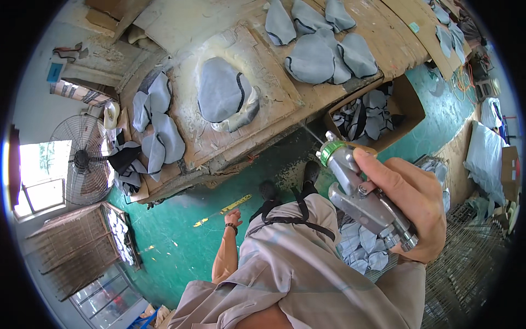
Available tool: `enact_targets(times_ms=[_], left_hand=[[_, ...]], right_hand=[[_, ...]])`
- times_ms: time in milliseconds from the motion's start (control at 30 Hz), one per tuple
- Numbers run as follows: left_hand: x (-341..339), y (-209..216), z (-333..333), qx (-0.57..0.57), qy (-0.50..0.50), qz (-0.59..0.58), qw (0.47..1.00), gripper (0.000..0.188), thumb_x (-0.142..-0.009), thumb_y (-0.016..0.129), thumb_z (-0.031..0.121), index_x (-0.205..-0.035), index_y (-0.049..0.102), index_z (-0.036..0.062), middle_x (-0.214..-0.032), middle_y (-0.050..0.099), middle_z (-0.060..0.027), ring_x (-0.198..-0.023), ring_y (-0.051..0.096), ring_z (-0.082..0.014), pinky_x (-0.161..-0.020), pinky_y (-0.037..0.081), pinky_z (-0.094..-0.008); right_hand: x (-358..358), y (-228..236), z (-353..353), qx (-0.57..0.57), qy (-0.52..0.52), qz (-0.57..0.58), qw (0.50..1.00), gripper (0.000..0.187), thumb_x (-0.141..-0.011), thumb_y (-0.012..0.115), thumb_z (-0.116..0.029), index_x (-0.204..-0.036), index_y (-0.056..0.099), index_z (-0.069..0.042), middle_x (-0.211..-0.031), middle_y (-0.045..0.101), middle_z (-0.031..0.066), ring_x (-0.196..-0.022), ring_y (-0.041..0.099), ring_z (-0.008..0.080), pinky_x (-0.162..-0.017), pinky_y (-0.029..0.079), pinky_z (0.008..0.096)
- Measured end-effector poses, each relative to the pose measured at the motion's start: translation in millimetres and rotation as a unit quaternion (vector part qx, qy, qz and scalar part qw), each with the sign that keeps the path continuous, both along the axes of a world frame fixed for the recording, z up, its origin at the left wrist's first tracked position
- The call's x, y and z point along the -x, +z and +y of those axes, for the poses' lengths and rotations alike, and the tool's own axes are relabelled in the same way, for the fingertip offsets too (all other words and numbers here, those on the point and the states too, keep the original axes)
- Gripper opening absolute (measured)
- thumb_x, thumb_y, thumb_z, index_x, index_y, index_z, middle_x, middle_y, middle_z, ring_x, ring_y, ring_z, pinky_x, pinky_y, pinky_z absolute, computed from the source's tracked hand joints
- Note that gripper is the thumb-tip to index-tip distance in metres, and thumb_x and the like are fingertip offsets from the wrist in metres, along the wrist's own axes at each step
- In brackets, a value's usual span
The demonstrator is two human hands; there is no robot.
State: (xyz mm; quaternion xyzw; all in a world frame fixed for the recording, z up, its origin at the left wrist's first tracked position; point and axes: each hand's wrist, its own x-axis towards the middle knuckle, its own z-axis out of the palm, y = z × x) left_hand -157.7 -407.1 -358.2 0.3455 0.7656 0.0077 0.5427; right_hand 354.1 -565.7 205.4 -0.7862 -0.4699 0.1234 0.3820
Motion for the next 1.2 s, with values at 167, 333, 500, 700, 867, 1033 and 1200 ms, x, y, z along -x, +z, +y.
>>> enact_targets(times_ms=[167,333,500,700,867,1033,1200], left_hand=[[18.5,-12.1,-13.8,0.042,0.031,-0.023,0.998,0.033,-0.087,0.071,0.015,-0.120,0.072,0.0137,-0.098,0.069,-0.0021,-0.092,0.067,-0.0184,-0.081,0.060,-0.0503],[14.3,-21.0,-5.9,0.038,-0.007,0.002,0.999,0.034,-0.088,0.072,0.016,-0.121,0.071,0.0134,-0.095,0.068,-0.0010,-0.090,0.067,-0.0186,-0.077,0.061,-0.0456],[7.0,-24.9,11.1,-0.006,-0.015,-0.027,0.999,0.029,-0.085,0.072,0.018,-0.114,0.077,0.0135,-0.102,0.075,-0.0073,-0.090,0.071,-0.0222,-0.068,0.063,-0.0401],[10.9,-18.1,23.3,-0.031,-0.034,-0.001,0.999,0.028,-0.085,0.074,0.018,-0.112,0.078,0.0140,-0.099,0.074,-0.0039,-0.085,0.070,-0.0179,-0.064,0.061,-0.0355],[24.8,-30.7,19.4,-0.013,-0.040,-0.013,0.999,0.028,-0.085,0.073,0.018,-0.112,0.078,0.0156,-0.102,0.075,-0.0044,-0.088,0.070,-0.0189,-0.065,0.062,-0.0368],[16.9,-28.7,18.0,-0.005,-0.029,-0.010,1.000,0.028,-0.085,0.073,0.018,-0.113,0.078,0.0146,-0.102,0.075,-0.0050,-0.086,0.071,-0.0194,-0.064,0.062,-0.0359],[-32.7,10.0,42.2,-0.105,-0.013,-0.053,0.993,0.027,-0.088,0.071,0.012,-0.114,0.076,0.0082,-0.099,0.074,-0.0058,-0.084,0.069,-0.0172,-0.064,0.059,-0.0297]], right_hand=[[12.5,2.2,15.1,-0.022,-0.008,-0.014,1.000,0.060,-0.082,0.059,-0.039,-0.119,0.071,0.008,-0.080,0.063,0.0143,-0.069,0.059,0.0204,-0.064,0.045,0.0301],[33.9,2.5,22.2,-0.064,0.040,-0.049,0.996,0.052,-0.076,0.074,-0.025,-0.115,0.072,0.008,-0.078,0.064,0.0133,-0.067,0.060,0.0202,-0.062,0.044,0.0307],[39.2,18.0,37.1,-0.009,0.190,-0.086,0.978,0.063,-0.071,0.077,-0.008,-0.130,0.062,0.010,-0.081,0.064,0.0130,-0.065,0.063,0.0236,-0.056,0.049,0.0343],[71.9,14.7,51.5,-0.031,0.006,-0.008,0.999,0.054,-0.071,0.074,-0.009,-0.123,0.070,0.003,-0.080,0.061,0.0110,-0.070,0.057,0.0193,-0.066,0.044,0.0289],[87.6,29.1,23.1,0.050,0.017,-0.002,0.999,0.054,-0.067,0.073,-0.017,-0.117,0.074,0.002,-0.089,0.068,0.0138,-0.078,0.063,0.0229,-0.076,0.047,0.0309],[84.8,29.4,20.4,0.004,-0.017,0.025,1.000,0.054,-0.067,0.072,-0.019,-0.116,0.075,0.002,-0.095,0.069,0.0158,-0.088,0.063,0.0239,-0.080,0.048,0.0318],[81.5,29.6,21.8,0.049,-0.089,-0.069,0.992,0.052,-0.071,0.075,-0.024,-0.116,0.075,0.001,-0.091,0.068,0.0135,-0.081,0.063,0.0232,-0.078,0.047,0.0328]])
